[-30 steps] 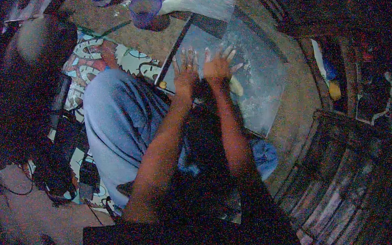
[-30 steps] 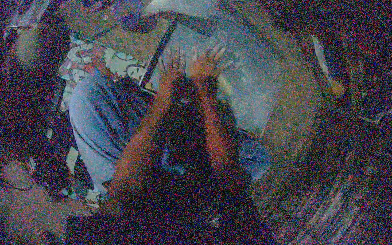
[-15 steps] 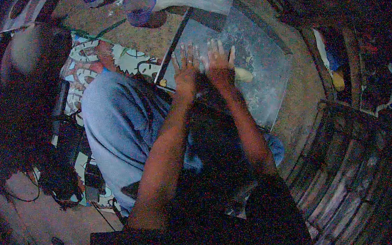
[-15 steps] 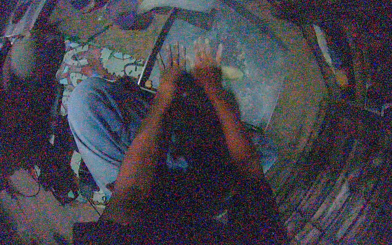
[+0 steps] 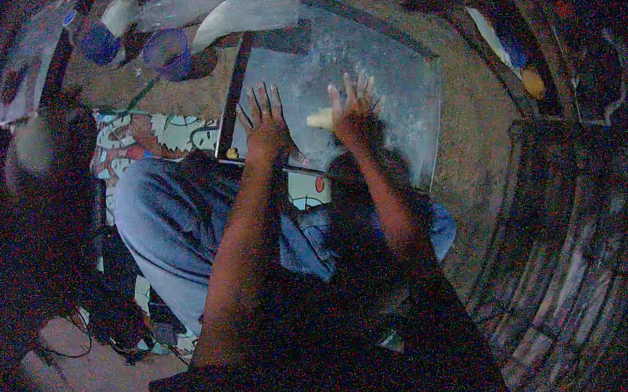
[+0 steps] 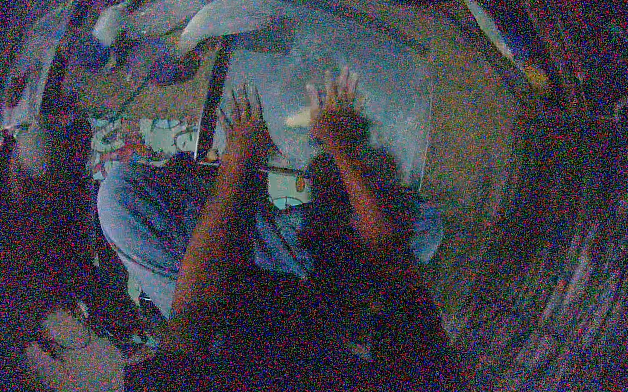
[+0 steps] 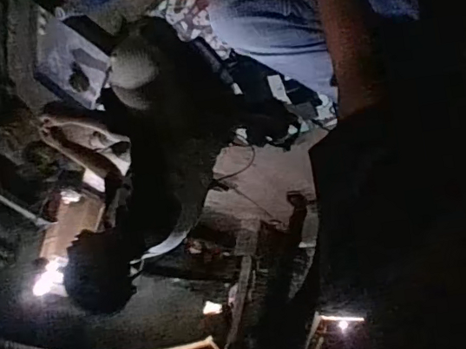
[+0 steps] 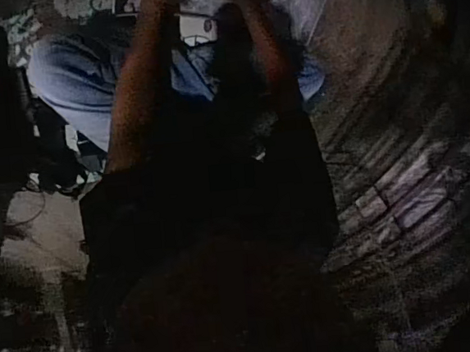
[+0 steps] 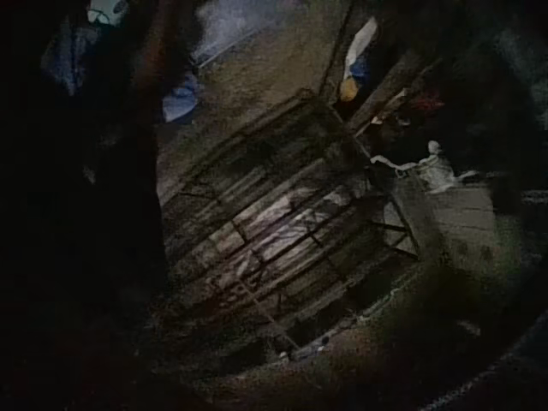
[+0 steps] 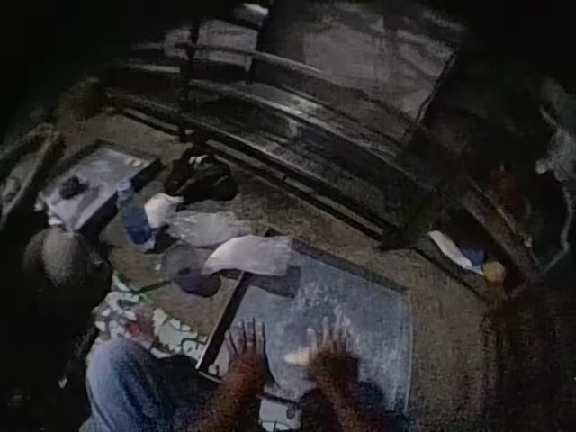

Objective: The person kneads a piece of dough on a metal tray using their hands, repeatedly pressing, rolling, and folding it.

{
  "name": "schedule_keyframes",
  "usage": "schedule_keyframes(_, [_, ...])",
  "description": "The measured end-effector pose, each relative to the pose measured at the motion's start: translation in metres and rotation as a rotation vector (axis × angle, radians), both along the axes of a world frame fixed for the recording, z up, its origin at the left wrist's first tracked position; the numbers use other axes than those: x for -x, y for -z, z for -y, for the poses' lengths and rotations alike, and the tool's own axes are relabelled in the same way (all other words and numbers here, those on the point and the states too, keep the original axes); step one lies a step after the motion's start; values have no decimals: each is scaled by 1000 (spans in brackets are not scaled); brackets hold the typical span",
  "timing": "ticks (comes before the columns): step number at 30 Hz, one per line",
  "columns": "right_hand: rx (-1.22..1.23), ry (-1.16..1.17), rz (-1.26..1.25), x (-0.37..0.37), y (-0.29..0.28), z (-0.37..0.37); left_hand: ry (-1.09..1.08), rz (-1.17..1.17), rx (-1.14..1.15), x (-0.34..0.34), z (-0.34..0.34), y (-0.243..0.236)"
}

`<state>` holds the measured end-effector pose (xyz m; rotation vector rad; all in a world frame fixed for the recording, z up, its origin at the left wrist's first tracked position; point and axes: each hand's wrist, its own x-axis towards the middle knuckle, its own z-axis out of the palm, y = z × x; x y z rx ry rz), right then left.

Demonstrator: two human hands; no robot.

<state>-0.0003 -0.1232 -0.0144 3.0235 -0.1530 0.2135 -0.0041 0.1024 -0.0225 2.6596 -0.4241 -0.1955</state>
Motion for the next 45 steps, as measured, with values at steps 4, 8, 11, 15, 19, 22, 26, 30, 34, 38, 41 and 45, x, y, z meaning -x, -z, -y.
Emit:
schedule_keyframes(4, [15,209,84,-75,30,24,38,-67,-190,-4,1,12])
schedule_keyframes(8, [-48,242,137,-97,5,21,30,20,-231,-4,0,17])
schedule_keyframes(11, [19,269,104,-80,-24,4,39,-36,-267,-4,1,16])
schedule_keyframes(15, [-366,272,83,4,-37,-24,-7,310,-134,-4,2,7])
schedule_keyframes(19, [-207,164,-196,75,-41,-39,63,-209,-252,-11,0,-6])
schedule_keyframes(22, [-332,91,-358,101,-42,-31,54,-242,-251,-12,1,-5])
schedule_keyframes(26, [-320,-39,-343,86,-27,-6,36,137,-230,-9,-1,12])
schedule_keyframes(30, [-859,-97,6,62,-15,-15,45,-30,-243,-7,-18,20])
schedule_keyframes(34, [-625,-126,-171,41,-49,-14,73,-66,-289,-4,-24,10])
schedule_keyframes(38, [-330,-290,-15,17,-63,-28,55,-114,-271,-5,-19,-6])
schedule_keyframes(41, [-310,-274,51,16,-45,-35,52,-159,-171,-3,-21,-15])
schedule_keyframes(45, [-524,47,192,15,-8,-28,56,-118,-146,1,-21,-21])
